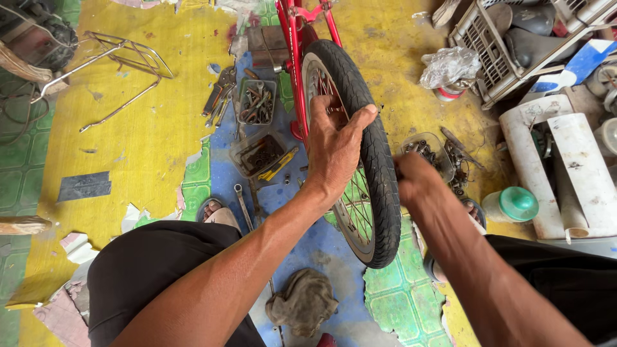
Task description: The person uses a tire lever to pry the tire bead away from the rim of a bicycle wheel. They repeatedly insert the lever at different points around the wheel to loosen the tire, rotating the wheel as needed to access new sections.
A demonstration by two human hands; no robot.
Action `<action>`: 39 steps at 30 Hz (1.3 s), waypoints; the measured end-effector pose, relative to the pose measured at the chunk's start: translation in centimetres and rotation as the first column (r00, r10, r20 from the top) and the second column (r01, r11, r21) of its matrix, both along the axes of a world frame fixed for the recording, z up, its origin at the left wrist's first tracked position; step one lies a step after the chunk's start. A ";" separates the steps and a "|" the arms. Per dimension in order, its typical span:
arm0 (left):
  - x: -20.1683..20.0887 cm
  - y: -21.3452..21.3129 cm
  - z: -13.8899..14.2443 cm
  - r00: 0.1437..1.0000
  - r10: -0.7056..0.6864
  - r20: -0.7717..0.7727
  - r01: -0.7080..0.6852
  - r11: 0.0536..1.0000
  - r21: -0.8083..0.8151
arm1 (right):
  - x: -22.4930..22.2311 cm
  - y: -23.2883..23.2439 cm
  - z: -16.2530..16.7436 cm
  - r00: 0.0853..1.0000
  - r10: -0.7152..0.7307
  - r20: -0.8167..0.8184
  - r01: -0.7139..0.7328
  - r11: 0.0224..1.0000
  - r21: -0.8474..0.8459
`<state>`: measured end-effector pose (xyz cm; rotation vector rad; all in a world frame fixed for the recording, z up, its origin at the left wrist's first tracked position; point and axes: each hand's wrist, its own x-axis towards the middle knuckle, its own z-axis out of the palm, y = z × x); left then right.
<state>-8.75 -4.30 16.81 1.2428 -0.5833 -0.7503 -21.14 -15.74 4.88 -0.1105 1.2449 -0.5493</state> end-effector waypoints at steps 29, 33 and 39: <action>0.4 0.0 -0.9 0.999 -0.036 0.033 0.037 0.998 -0.055 | -7.4 6.4 -8.9 0.942 0.205 0.267 -0.140 0.960 -0.242; 0.4 0.0 -0.8 0.998 -0.046 0.031 0.048 0.997 -0.066 | -6.5 6.8 -6.9 0.951 0.194 0.241 -0.137 0.962 -0.234; 0.2 -0.1 -0.6 0.999 -0.037 -0.036 0.035 0.998 -0.058 | -3.9 2.7 -3.1 0.936 0.059 0.347 -0.041 0.997 -0.059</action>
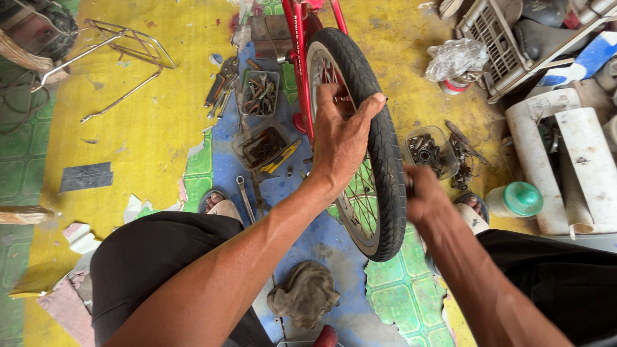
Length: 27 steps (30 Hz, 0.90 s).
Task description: The person uses a tire lever to pry the tire bead away from the rim of a bicycle wheel. They repeatedly insert the lever at different points around the wheel to loosen the tire, rotating the wheel as needed to access new sections.
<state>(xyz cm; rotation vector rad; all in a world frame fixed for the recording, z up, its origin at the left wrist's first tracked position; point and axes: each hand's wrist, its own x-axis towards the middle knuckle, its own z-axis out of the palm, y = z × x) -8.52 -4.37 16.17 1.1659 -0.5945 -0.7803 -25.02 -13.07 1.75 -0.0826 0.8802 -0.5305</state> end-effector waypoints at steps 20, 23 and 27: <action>-0.2 0.0 -0.5 0.974 0.085 0.208 -0.097 0.994 0.050 | -5.1 2.6 8.6 0.582 0.179 -0.793 -0.710 0.588 -0.388; -0.5 0.2 0.3 0.942 0.096 0.321 -0.141 0.983 0.119 | -6.4 2.0 10.7 0.345 0.009 -0.939 -0.908 0.257 -0.331; -1.0 0.9 1.7 0.971 0.005 0.239 -0.072 0.960 0.271 | -6.6 1.4 13.3 0.237 -0.123 -0.964 -0.963 0.102 -0.249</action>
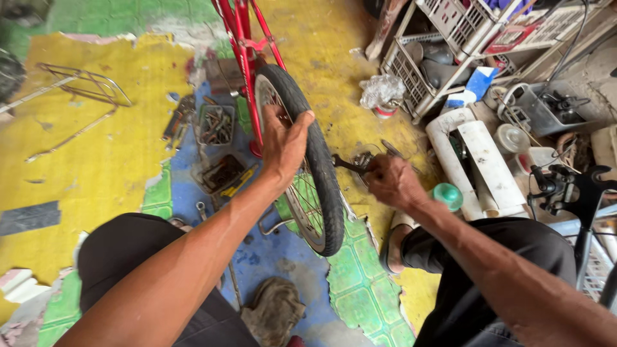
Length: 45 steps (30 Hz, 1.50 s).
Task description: The person uses a tire lever to pry the tire bead away from the rim of a bicycle wheel. They repeatedly insert the lever at different points around the wheel to loosen the tire, rotating the wheel as needed to access new sections.
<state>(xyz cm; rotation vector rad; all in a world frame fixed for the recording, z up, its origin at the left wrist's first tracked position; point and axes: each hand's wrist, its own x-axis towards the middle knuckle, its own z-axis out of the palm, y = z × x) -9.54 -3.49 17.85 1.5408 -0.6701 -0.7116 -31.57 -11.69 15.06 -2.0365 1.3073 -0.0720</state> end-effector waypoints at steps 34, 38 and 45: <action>3.7 -5.4 -1.2 0.973 0.041 -0.229 -0.045 0.999 -0.012 | 6.3 -8.6 1.4 0.686 0.709 0.164 -0.522 0.636 -0.568; 3.7 -5.4 -1.2 0.981 0.042 -0.190 -0.040 0.999 0.013 | 6.6 -7.6 1.0 0.707 0.704 0.072 -0.598 0.649 -0.470; 2.3 -4.2 -1.3 0.997 0.048 -0.065 -0.048 0.999 -0.003 | 6.9 -6.5 0.6 0.705 0.708 0.043 -0.597 0.625 -0.502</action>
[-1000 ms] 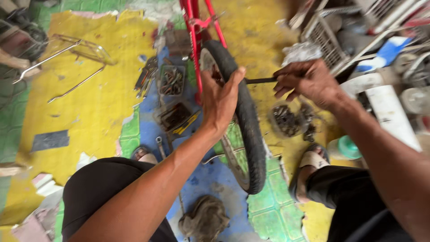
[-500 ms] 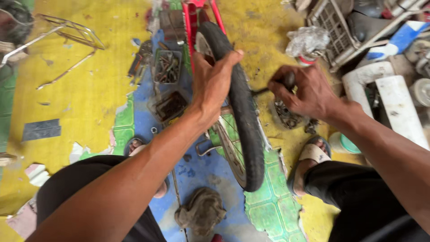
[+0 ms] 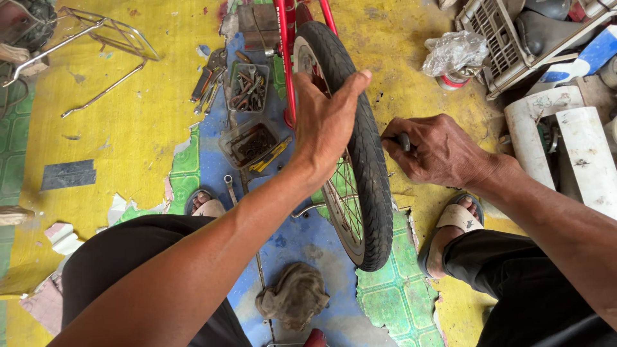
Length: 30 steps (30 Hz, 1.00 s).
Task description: The person uses a tire lever to pry the tire bead away from the rim of a bicycle wheel. They repeatedly insert the lever at different points around the wheel to loosen the tire, rotating the wheel as needed to access new sections.
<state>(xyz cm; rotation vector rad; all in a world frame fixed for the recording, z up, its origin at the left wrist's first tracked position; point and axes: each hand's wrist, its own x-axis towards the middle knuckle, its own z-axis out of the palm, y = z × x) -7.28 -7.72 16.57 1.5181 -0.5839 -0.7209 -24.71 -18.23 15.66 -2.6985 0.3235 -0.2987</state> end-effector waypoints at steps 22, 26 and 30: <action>-0.2 1.0 -0.1 0.997 -0.061 -0.037 0.058 0.995 -0.084 | -0.1 2.4 -1.1 0.990 0.031 -0.139 -0.030 1.000 0.009; -0.4 1.5 0.0 0.998 -0.067 -0.019 0.066 0.996 -0.066 | -0.5 2.7 -1.8 0.994 0.042 -0.106 -0.044 0.999 -0.019; -0.4 1.4 -0.1 0.998 -0.056 0.019 0.057 0.996 -0.070 | -0.4 1.7 -2.6 0.983 0.021 -0.180 -0.028 0.999 -0.038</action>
